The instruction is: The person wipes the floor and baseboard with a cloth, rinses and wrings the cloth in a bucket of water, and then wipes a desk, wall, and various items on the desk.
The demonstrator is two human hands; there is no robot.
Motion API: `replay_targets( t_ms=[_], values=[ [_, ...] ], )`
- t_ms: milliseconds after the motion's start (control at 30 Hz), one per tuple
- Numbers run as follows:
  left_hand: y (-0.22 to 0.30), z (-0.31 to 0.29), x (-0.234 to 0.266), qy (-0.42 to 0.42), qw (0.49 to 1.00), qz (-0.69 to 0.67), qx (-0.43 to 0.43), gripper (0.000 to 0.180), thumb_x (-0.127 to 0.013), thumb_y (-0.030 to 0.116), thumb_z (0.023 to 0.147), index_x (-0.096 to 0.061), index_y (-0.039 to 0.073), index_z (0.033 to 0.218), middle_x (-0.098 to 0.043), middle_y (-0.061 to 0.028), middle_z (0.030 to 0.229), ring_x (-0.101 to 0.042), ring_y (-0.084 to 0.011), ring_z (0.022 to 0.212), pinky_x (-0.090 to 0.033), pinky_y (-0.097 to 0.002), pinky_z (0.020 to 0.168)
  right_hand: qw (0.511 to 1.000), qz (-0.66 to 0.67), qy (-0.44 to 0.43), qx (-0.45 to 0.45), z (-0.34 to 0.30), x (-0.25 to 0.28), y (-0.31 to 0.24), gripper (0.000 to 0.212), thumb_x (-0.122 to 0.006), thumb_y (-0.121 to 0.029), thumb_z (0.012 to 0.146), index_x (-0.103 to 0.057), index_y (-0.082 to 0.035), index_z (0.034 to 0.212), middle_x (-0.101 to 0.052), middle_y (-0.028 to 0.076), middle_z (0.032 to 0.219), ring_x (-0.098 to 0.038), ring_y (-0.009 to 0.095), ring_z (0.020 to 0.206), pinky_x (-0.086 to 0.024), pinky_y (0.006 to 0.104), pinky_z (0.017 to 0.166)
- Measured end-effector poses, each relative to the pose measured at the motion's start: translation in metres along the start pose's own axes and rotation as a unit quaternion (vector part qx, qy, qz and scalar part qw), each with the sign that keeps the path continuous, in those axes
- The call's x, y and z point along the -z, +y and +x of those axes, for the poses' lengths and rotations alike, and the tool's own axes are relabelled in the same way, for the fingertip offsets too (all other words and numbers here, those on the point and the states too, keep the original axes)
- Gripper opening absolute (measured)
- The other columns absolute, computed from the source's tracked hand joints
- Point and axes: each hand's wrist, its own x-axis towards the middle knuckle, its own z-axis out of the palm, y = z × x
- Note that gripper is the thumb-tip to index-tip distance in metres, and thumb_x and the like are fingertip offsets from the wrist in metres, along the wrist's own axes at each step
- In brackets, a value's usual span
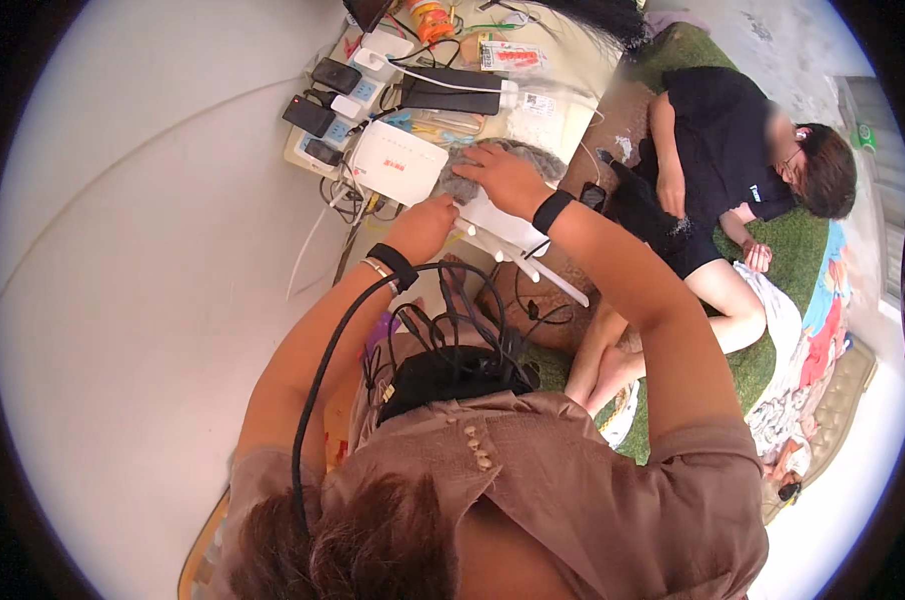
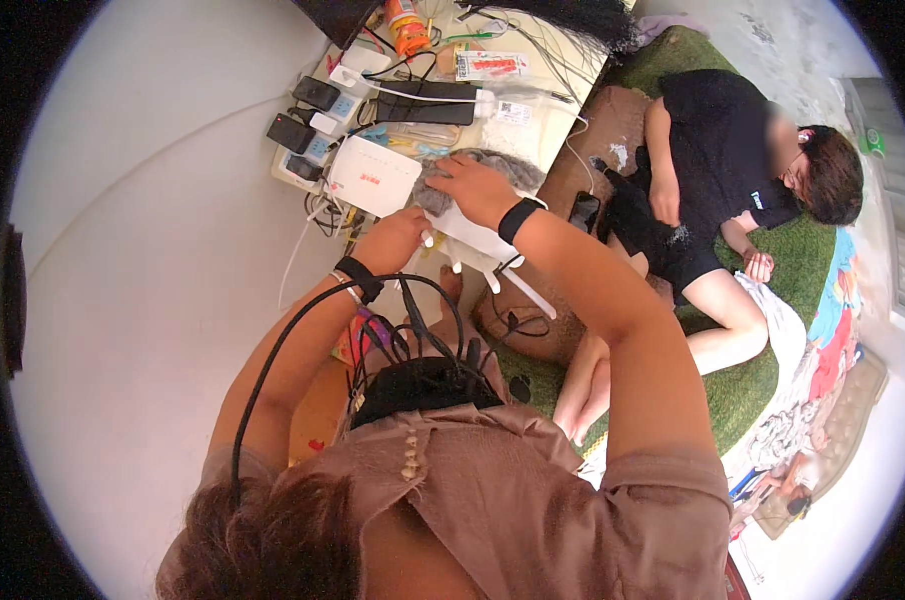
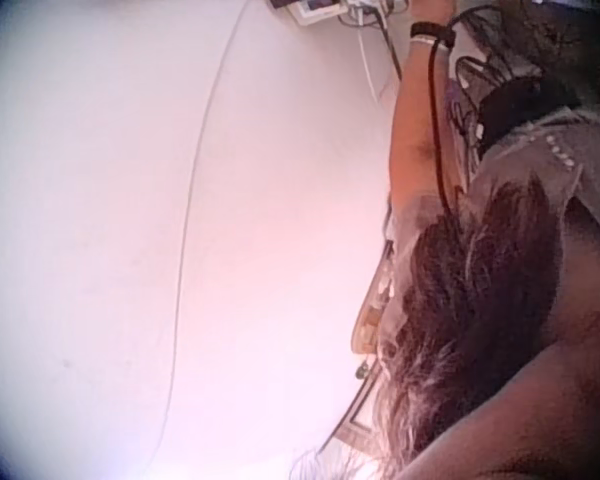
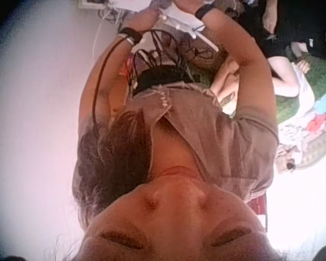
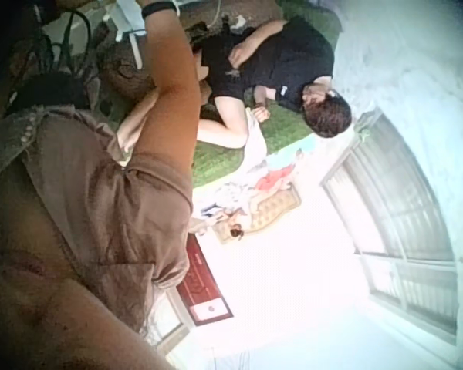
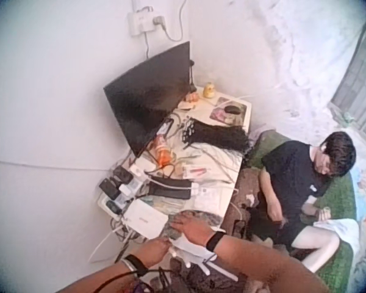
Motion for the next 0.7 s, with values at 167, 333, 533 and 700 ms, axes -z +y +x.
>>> replay_targets(
  t_ms=[167, 333, 533, 700],
  values=[
    [0.004, -0.001, -0.006, 0.028, 0.997, -0.014, 0.067, 0.022, -0.052, -0.001, 0.080, -0.063, 0.000, 0.099, -0.057, -0.0150, 0.097, -0.059, -0.0356, 0.092, -0.049, -0.0420, 0.082, 0.997, 0.052, -0.046, 0.024, -0.025, 0.008, 0.000, 0.046, -0.053, 0.003, 0.077, -0.065, -0.019, 0.115, -0.055, 0.007, 0.131, -0.050, 0.029, 0.121, -0.049, 0.0381, 0.094],
    [-0.002, -0.001, -0.006, 0.072, 0.996, -0.007, 0.051, 0.018, -0.052, 0.001, 0.080, -0.062, 0.000, 0.094, -0.057, -0.0155, 0.094, -0.059, -0.0346, 0.092, -0.049, -0.0421, 0.081, 0.993, 0.073, -0.081, 0.050, -0.066, 0.017, -0.002, 0.045, -0.054, 0.005, 0.073, -0.068, -0.017, 0.110, -0.055, 0.007, 0.133, -0.051, 0.030, 0.122, -0.046, 0.0384, 0.099],
    [0.002, -0.005, -0.009, 0.089, 0.994, -0.005, 0.065, 0.017, -0.053, 0.004, 0.082, -0.063, 0.000, 0.095, -0.057, -0.0152, 0.095, -0.058, -0.0337, 0.094, -0.049, -0.0425, 0.082, 0.989, 0.067, -0.112, 0.071, -0.109, 0.032, -0.009, 0.035, -0.056, -0.002, 0.074, -0.069, -0.013, 0.104, -0.057, 0.007, 0.128, -0.051, 0.028, 0.120, -0.047, 0.0381, 0.096],
    [0.002, -0.007, -0.009, 0.089, 0.994, -0.002, 0.065, 0.019, -0.053, 0.004, 0.082, -0.063, -0.001, 0.098, -0.058, -0.0146, 0.097, -0.058, -0.0333, 0.096, -0.050, -0.0421, 0.082, 0.993, 0.114, -0.011, -0.025, -0.079, 0.037, -0.022, 0.035, -0.055, -0.004, 0.078, -0.067, -0.015, 0.109, -0.061, 0.008, 0.120, -0.055, 0.030, 0.113, -0.048, 0.0370, 0.092]
  ],
)
